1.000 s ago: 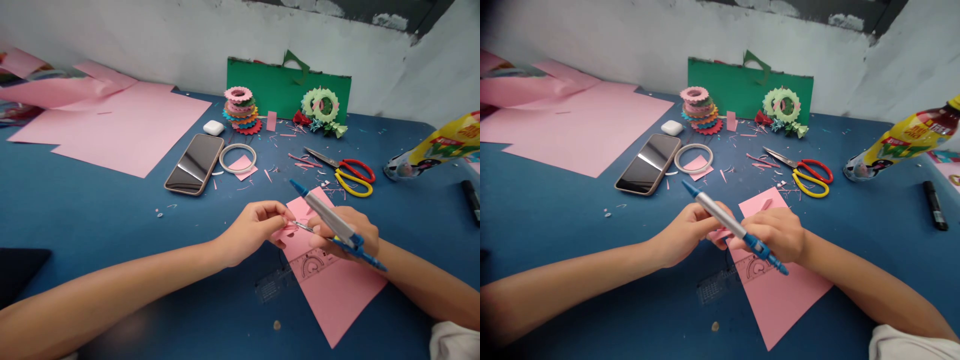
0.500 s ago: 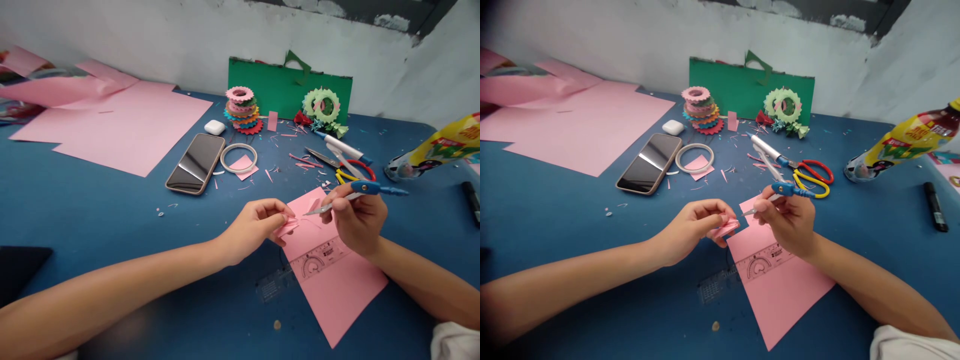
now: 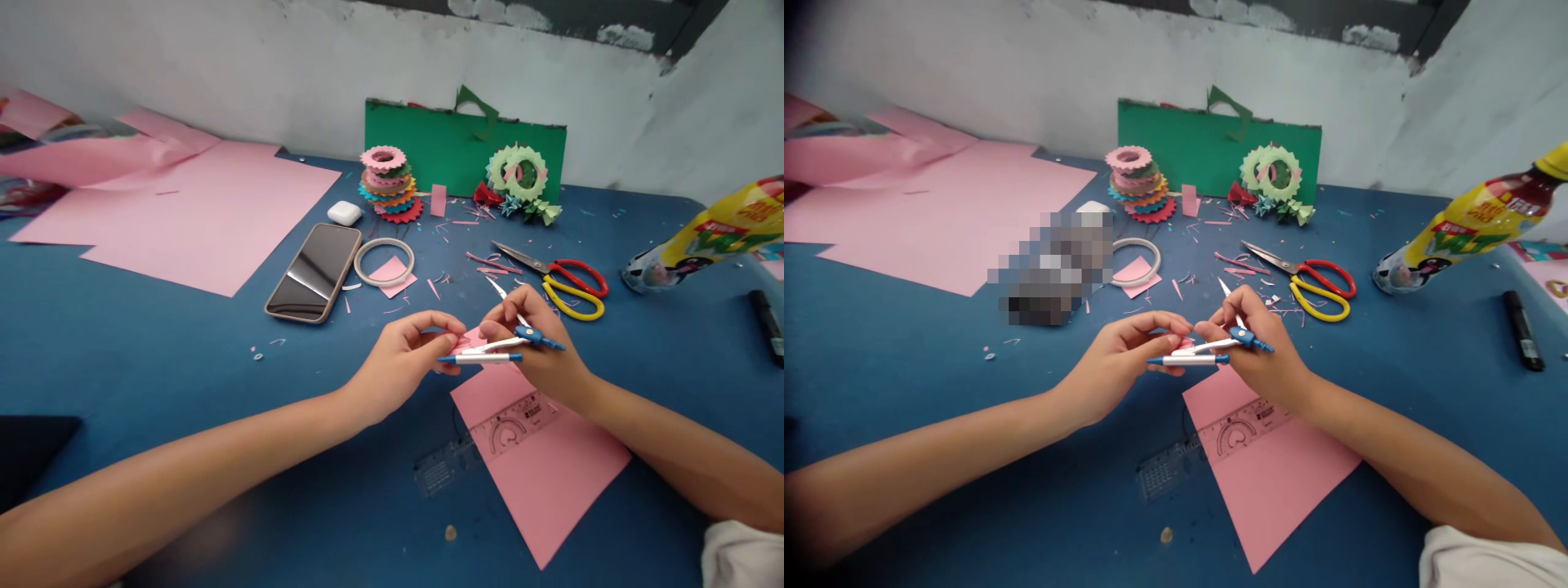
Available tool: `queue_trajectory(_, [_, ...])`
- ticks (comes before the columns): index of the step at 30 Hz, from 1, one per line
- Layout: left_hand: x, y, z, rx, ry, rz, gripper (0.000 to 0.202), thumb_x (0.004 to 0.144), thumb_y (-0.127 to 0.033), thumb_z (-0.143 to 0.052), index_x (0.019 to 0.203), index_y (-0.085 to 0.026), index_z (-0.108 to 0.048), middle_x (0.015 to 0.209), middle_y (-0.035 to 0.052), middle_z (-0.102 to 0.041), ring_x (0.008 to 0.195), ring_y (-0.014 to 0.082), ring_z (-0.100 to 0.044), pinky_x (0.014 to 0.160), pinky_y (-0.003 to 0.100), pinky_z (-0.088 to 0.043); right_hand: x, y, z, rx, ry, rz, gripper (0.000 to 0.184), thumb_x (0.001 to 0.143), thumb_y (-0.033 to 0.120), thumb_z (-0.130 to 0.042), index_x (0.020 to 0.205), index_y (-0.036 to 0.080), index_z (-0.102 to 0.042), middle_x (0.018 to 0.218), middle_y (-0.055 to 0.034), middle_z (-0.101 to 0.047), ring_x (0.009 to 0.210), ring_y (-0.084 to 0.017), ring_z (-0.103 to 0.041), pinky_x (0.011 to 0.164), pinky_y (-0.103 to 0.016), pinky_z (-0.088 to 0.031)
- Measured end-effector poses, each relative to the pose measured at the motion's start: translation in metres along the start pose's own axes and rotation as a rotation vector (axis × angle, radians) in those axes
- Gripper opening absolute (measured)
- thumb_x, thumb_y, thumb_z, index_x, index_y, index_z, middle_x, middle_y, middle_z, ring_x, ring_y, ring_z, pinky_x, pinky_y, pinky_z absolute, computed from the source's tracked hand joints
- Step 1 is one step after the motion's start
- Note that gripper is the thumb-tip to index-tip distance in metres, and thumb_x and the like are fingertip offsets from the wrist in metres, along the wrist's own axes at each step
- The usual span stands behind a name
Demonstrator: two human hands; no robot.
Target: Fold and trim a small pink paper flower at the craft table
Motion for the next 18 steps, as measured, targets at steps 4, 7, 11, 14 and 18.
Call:
queue_trajectory(4, [0.002, -0.004, 0.003, 0.062, -0.005, -0.060, 0.014, 0.079, -0.025, -0.062, 0.089, -0.015, -0.063, 0.081, 0.0009, -0.065, 0.074, 0.0118, -0.062, 0.065, 0.021, -0.052, -0.001, -0.007, -0.009, 0.224, 0.060, -0.065, 0.032, 0.077, 0.024, -0.066, 0.076, 0.023, -0.035, 0.071, 0.0046, -0.058, 0.063, -0.009, -0.053, 0.057, -0.024, -0.043])
queue_trajectory(7, [0.002, -0.008, 0.004, 0.095, -0.015, -0.118, 0.021, 0.079, -0.026, -0.063, 0.098, -0.016, -0.060, 0.089, 0.0018, -0.066, 0.081, 0.0126, -0.064, 0.070, 0.020, -0.052, -0.002, -0.012, -0.015, 0.302, 0.065, -0.103, 0.034, 0.074, 0.020, -0.069, 0.076, 0.023, -0.035, 0.072, 0.0055, -0.056, 0.063, -0.009, -0.051, 0.057, -0.023, -0.042])
queue_trajectory(11, [0.001, -0.015, 0.001, 0.185, -0.008, -0.216, 0.021, 0.083, -0.025, -0.061, 0.101, -0.016, -0.057, 0.099, 0.0047, -0.065, 0.089, 0.0135, -0.064, 0.074, 0.021, -0.053, -0.003, -0.015, -0.018, 0.367, 0.052, -0.126, 0.035, 0.073, 0.018, -0.069, 0.076, 0.023, -0.034, 0.074, 0.0057, -0.056, 0.065, -0.009, -0.053, 0.057, -0.023, -0.043])
queue_trajectory(14, [-0.001, -0.018, 0.000, 0.263, 0.005, -0.285, 0.019, 0.086, -0.024, -0.057, 0.103, -0.017, -0.055, 0.101, 0.0063, -0.064, 0.088, 0.0143, -0.065, 0.074, 0.024, -0.055, -0.005, -0.012, -0.016, 0.334, 0.029, -0.103, 0.035, 0.074, 0.018, -0.068, 0.074, 0.023, -0.034, 0.076, 0.0048, -0.057, 0.065, -0.009, -0.054, 0.058, -0.023, -0.044])
queue_trajectory(18, [-0.012, -0.043, 0.004, 0.526, -0.061, -0.595, 0.013, 0.084, -0.019, -0.059, 0.096, -0.019, -0.055, 0.118, 0.0087, -0.055, 0.094, 0.0168, -0.064, 0.072, 0.026, -0.058, -0.009, -0.010, -0.012, 0.274, -0.019, -0.052, 0.035, 0.075, 0.020, -0.067, 0.073, 0.023, -0.033, 0.077, 0.0037, -0.059, 0.067, -0.010, -0.055, 0.058, -0.025, -0.044])
Point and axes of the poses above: each hand's wrist, its own x-axis towards the middle knuckle, its own z-axis out of the back of the hand, y = z × x, the point moved 10 cm from there along x, towards the middle knuckle
